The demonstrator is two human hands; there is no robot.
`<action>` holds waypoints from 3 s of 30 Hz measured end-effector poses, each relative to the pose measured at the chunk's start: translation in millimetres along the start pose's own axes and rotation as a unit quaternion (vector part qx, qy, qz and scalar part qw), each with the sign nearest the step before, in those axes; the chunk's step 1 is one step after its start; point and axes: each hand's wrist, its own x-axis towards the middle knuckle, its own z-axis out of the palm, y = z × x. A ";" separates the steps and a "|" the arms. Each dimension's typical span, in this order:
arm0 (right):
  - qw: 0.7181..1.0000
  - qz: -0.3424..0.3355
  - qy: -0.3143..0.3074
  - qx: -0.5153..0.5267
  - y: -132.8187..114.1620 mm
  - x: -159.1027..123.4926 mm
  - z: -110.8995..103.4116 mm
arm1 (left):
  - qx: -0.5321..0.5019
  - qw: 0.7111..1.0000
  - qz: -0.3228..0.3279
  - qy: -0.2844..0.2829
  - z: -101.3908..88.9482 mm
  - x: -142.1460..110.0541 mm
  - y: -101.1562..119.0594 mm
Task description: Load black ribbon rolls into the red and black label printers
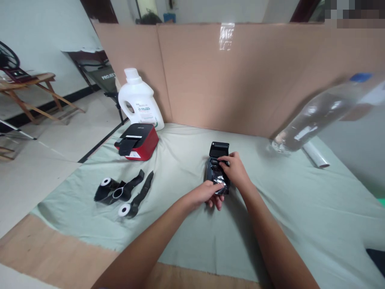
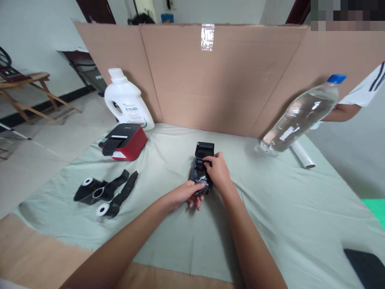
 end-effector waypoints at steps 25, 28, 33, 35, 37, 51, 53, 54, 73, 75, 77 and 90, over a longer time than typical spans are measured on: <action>0.965 0.024 -0.111 -0.238 -39.6 3.9 -19.5 | 0.011 0.999 0.020 -0.028 -1.8 3.6 -6.8; 0.954 0.027 -0.129 -0.269 -46.5 6.4 -18.3 | 0.015 0.999 0.019 -0.034 -2.9 4.8 -6.9; 0.945 0.017 -0.142 -0.293 -56.5 6.5 -19.1 | 0.031 0.997 0.036 -0.068 -6.6 8.4 -9.1; 0.947 0.032 -0.140 -0.288 -57.7 5.2 -20.2 | 0.039 0.995 0.038 -0.088 -8.8 10.1 -10.3; 0.950 0.048 -0.133 -0.278 -57.1 4.4 -20.5 | 0.044 0.993 0.037 -0.100 -10.6 11.0 -10.8; 0.956 0.039 -0.137 -0.258 -50.8 4.6 -9.3 | 0.048 0.994 0.040 -0.090 -9.8 10.1 -10.3; 0.954 0.044 -0.134 -0.266 -53.3 3.9 -8.7 | 0.046 0.994 0.044 -0.089 -10.1 11.0 -11.5; 0.953 0.046 -0.132 -0.269 -54.3 3.5 -8.5 | 0.046 0.994 0.045 -0.088 -10.3 11.2 -11.9; 0.977 0.058 -0.094 -0.181 -40.5 4.7 -1.8 | 0.046 0.995 0.038 -0.085 -9.2 8.0 -9.7; 0.976 0.060 -0.097 -0.183 -40.3 5.8 -1.0 | 0.047 0.995 0.035 -0.085 -9.5 8.4 -9.6; 0.974 0.067 -0.100 -0.190 -42.1 6.3 -0.3 | 0.049 0.995 0.034 -0.086 -9.6 8.9 -9.8; 0.992 0.066 -0.044 -0.103 -36.4 11.0 -9.9 | 0.050 0.994 0.026 -0.090 -10.6 7.8 -8.5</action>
